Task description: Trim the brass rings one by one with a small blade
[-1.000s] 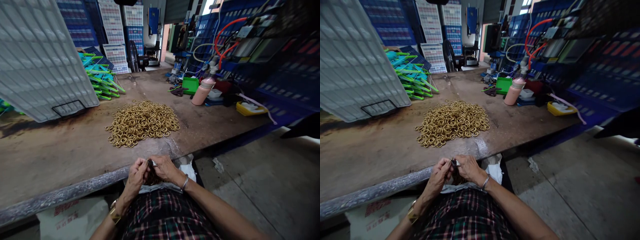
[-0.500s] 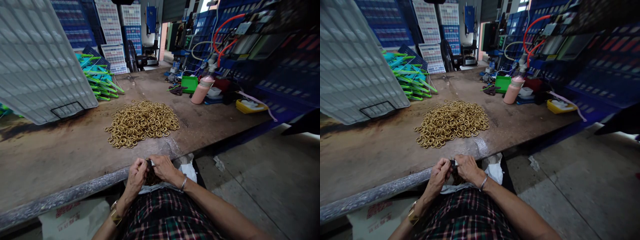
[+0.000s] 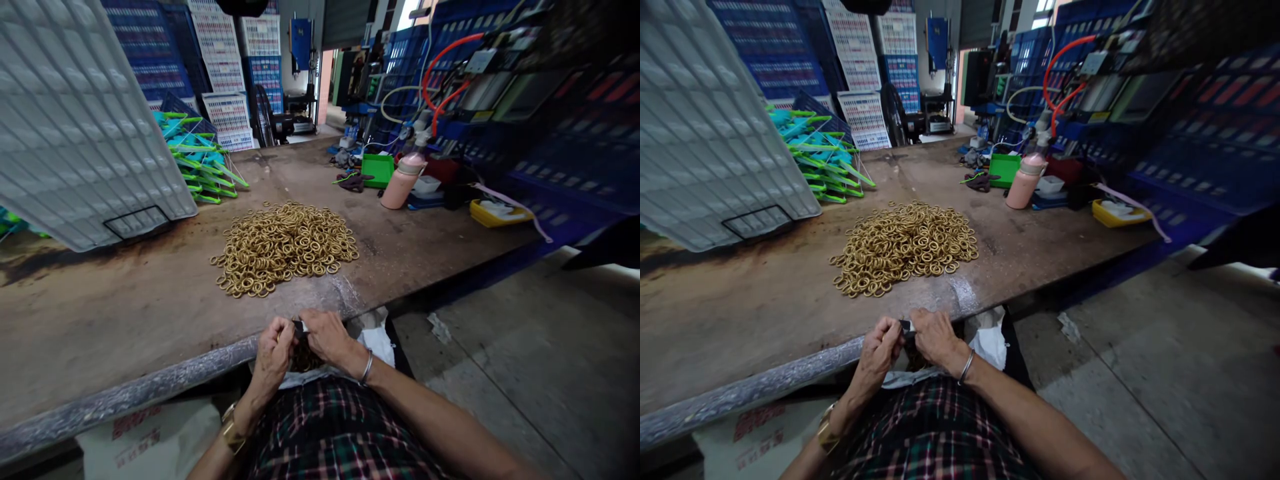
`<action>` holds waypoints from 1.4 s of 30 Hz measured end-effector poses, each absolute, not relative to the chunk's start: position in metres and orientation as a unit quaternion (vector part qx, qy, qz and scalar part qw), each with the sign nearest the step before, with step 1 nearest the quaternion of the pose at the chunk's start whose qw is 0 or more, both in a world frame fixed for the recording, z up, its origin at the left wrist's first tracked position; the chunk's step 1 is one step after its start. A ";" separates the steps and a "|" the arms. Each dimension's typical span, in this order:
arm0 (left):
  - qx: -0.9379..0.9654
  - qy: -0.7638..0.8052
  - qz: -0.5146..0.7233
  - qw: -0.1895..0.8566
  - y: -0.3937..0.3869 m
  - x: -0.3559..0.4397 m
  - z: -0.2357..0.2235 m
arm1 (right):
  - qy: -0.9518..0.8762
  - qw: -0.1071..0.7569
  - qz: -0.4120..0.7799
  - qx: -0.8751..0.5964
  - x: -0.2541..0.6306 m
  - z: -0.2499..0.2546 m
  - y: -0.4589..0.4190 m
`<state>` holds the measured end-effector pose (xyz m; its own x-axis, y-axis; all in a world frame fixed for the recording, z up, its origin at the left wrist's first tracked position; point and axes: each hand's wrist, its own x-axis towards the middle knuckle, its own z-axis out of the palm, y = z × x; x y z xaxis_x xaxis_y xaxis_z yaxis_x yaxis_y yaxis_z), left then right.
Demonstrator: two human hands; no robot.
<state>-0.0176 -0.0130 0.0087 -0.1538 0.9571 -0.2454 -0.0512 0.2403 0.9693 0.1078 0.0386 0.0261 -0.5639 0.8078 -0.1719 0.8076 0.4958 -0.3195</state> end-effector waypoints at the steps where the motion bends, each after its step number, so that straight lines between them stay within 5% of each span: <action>1: 0.389 0.586 0.482 0.523 -0.013 -0.018 0.008 | -0.865 0.000 0.191 -0.463 0.108 0.027 0.039; 12: 0.397 0.522 0.490 0.575 -0.024 -0.009 0.031 | -0.842 0.014 0.157 -0.516 0.120 0.020 0.063; 19: 0.252 0.429 0.493 0.714 -0.014 -0.011 0.025 | -0.733 0.140 0.075 -0.661 0.153 0.013 0.119; 30: 0.057 0.383 0.531 0.754 -0.006 -0.021 0.012 | -0.711 0.104 0.074 -0.691 0.156 0.005 0.141; 36: 0.054 0.389 0.517 0.760 -0.004 -0.020 0.013 | -0.706 0.213 0.117 -0.665 0.162 0.000 0.135; 42: 0.095 0.390 0.520 0.754 0.003 -0.018 0.019 | -0.679 0.352 0.305 -0.567 0.149 0.005 0.113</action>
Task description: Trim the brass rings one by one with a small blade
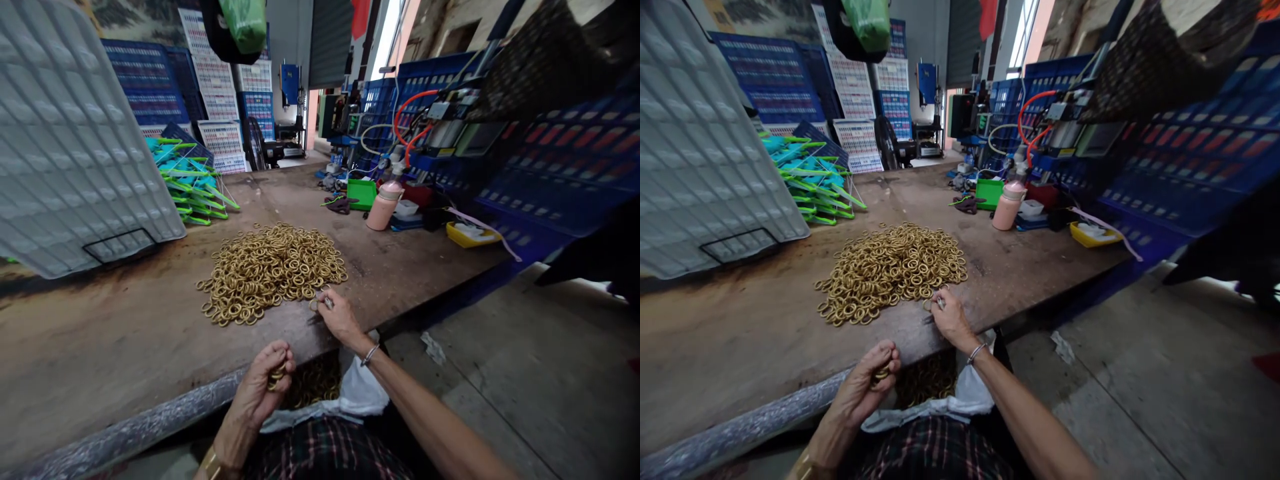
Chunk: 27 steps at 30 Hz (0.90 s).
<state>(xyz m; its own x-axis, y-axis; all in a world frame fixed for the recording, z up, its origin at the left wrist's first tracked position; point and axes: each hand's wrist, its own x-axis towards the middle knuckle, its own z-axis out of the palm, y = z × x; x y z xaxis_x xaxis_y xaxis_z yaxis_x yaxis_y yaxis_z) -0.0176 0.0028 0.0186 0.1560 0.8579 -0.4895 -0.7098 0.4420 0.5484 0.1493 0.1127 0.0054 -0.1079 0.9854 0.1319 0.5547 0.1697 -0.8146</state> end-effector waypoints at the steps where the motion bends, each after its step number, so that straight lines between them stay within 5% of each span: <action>1: 0.117 0.403 0.527 0.739 0.004 -0.016 0.018 | -0.671 0.359 0.337 -0.554 0.145 0.007 0.108; 10: 0.521 0.563 0.525 0.369 0.009 -0.016 0.011 | -0.554 0.297 0.614 -0.478 0.116 0.022 0.075; 15: 0.554 0.555 0.483 0.388 0.009 -0.018 0.011 | -0.489 0.277 0.685 -0.463 0.112 0.025 0.069; 27: 0.371 0.559 0.448 0.591 0.007 -0.014 0.016 | -0.638 0.281 0.536 -0.477 0.108 0.030 0.066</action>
